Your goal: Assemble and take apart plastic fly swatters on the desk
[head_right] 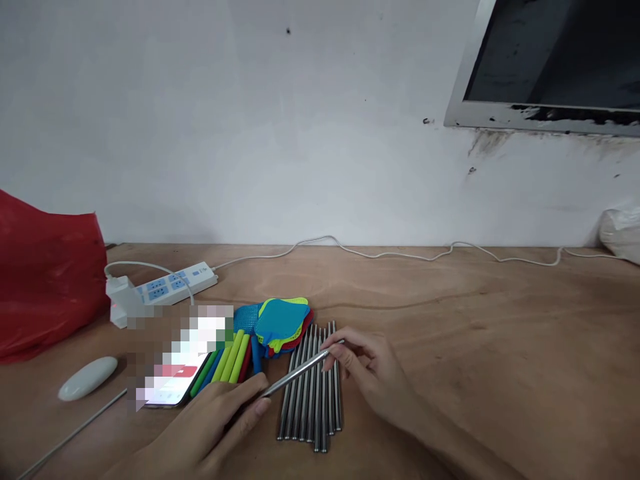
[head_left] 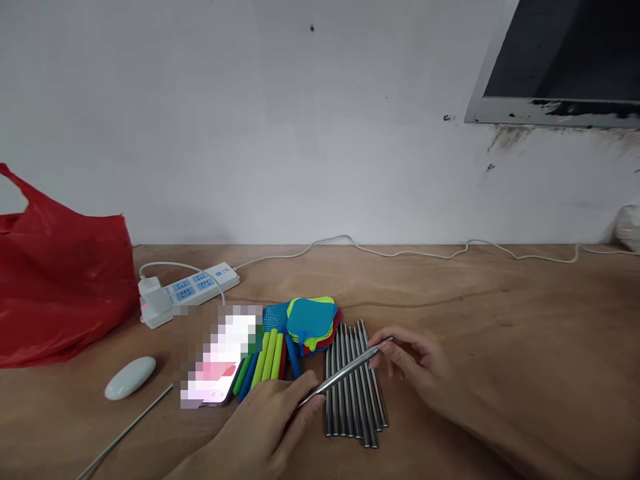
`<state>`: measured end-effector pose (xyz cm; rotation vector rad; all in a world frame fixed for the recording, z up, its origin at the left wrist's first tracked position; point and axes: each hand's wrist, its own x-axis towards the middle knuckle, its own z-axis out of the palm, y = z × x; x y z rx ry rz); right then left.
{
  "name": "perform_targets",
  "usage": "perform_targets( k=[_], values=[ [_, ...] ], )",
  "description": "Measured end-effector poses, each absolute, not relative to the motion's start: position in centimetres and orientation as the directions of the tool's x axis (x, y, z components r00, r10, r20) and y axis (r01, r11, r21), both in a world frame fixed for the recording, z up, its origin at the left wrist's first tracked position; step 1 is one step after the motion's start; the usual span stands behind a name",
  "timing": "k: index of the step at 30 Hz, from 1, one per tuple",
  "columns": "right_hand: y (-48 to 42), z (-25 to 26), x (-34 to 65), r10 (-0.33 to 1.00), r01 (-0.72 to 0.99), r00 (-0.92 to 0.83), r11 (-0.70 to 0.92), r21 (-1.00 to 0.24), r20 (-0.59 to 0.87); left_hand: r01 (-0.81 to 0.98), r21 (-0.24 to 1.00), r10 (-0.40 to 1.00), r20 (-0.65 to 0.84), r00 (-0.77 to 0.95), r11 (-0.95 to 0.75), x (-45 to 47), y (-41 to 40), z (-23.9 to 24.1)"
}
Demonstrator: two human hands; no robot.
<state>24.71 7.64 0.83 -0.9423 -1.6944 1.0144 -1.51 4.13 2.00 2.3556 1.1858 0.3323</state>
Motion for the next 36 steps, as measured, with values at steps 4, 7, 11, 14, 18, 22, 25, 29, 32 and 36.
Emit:
perform_targets(
  k=[4, 7, 11, 14, 18, 22, 25, 29, 32, 36],
  values=[
    [8.9, 0.5, 24.2, 0.955, -0.051, -0.19, 0.221, -0.974, 0.227, 0.715, 0.498, 0.822, -0.009, 0.57, -0.491, -1.4, 4.3, 1.6],
    [9.4, 0.6, 23.6, 0.97, -0.151, -0.146, 0.173, -0.973, 0.196, 0.747, 0.446, 0.829, -0.021, 0.559, -0.493, -0.8, 4.6, 1.3],
    [9.3, 0.5, 22.9, 0.969, -0.238, -0.181, 0.12, -0.964, 0.165, 0.752, 0.438, 0.826, -0.036, 0.562, -0.492, 0.1, 5.0, 1.6],
    [9.4, 0.2, 23.0, 0.99, -0.356, -0.045, 0.106, -0.929, 0.13, 0.694, 0.49, 0.796, 0.002, 0.605, -0.528, 0.0, 5.2, 1.9],
    [10.8, -0.1, 24.4, 0.979, -0.385, 0.202, 0.094, -0.918, 0.015, 0.641, 0.492, 0.763, 0.077, 0.642, -0.589, -0.5, 5.6, 1.6],
    [12.4, -0.8, 26.0, 0.989, 0.006, 0.146, 0.027, -1.0, 0.028, 0.66, 0.372, 0.742, 0.136, 0.656, -0.652, -1.0, 6.1, 0.5],
    [12.8, -1.6, 26.3, 0.996, 0.203, 0.073, 0.043, -0.978, 0.059, 0.659, 0.313, 0.723, 0.171, 0.669, -0.684, -1.4, 6.3, -0.2],
    [12.5, -3.0, 25.9, 0.971, 0.421, 0.019, 0.209, -0.883, 0.239, 0.667, 0.274, 0.717, 0.171, 0.676, -0.693, -1.6, 6.1, -0.4],
    [12.2, -4.1, 25.6, 0.934, 0.585, -0.04, 0.31, -0.749, 0.354, 0.664, 0.256, 0.71, 0.184, 0.68, -0.702, -1.6, 6.0, -0.3],
    [11.8, -4.9, 25.7, 0.924, 0.763, -0.125, 0.322, -0.561, 0.361, 0.662, 0.252, 0.707, 0.206, 0.676, -0.706, -1.6, 6.0, -0.3]
  ],
)
